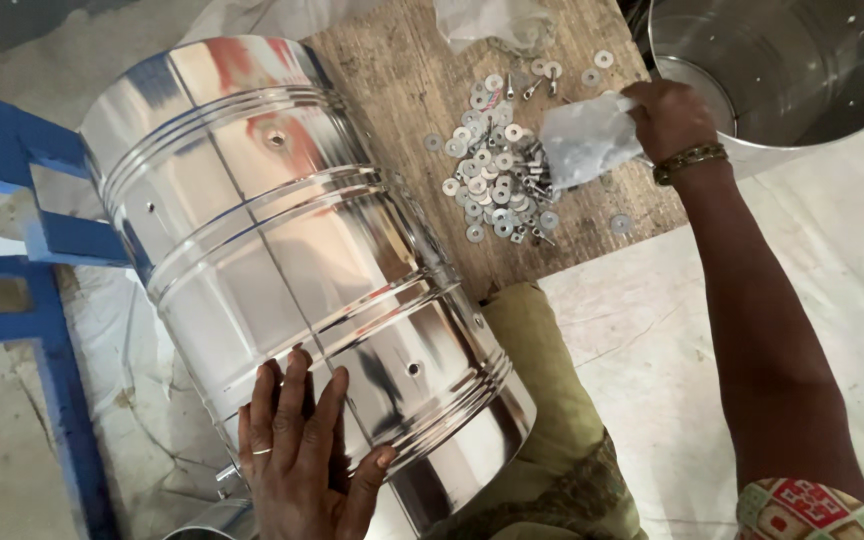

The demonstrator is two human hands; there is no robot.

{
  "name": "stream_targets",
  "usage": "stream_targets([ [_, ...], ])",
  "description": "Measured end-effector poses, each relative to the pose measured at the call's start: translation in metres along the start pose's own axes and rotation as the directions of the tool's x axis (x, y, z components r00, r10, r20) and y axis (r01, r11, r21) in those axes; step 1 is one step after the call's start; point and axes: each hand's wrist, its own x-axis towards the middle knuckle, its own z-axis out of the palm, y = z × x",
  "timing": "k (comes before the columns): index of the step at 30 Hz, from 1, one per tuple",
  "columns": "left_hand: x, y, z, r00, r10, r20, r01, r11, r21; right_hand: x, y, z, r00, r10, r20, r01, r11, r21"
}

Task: The person sits on the floor and assembles a large cylindrical metal container by inserting bolts and washers into pre-drilled holes along its side. They repeatedly pick fasteners from a pile on a wooden board and secure them into the container.

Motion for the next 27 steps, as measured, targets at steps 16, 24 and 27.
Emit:
stream_targets([
  [16,0.000,0.003,0.002,1.000,-0.007,-0.024,0.008,1.000,0.022,-0.052,0.026,-0.011,0.950,0.304,-0.068,-0.286,0.937,0.200],
  [24,0.001,0.006,0.002,1.000,-0.014,-0.027,0.015,0.999,0.038,-0.085,-0.070,0.045,0.976,0.218,-0.003,-0.200,0.902,0.382],
  [27,0.001,0.004,0.002,1.000,-0.006,-0.027,0.007,1.000,0.031,-0.118,-0.100,0.075,0.994,0.105,-0.035,-0.092,0.961,0.262],
])
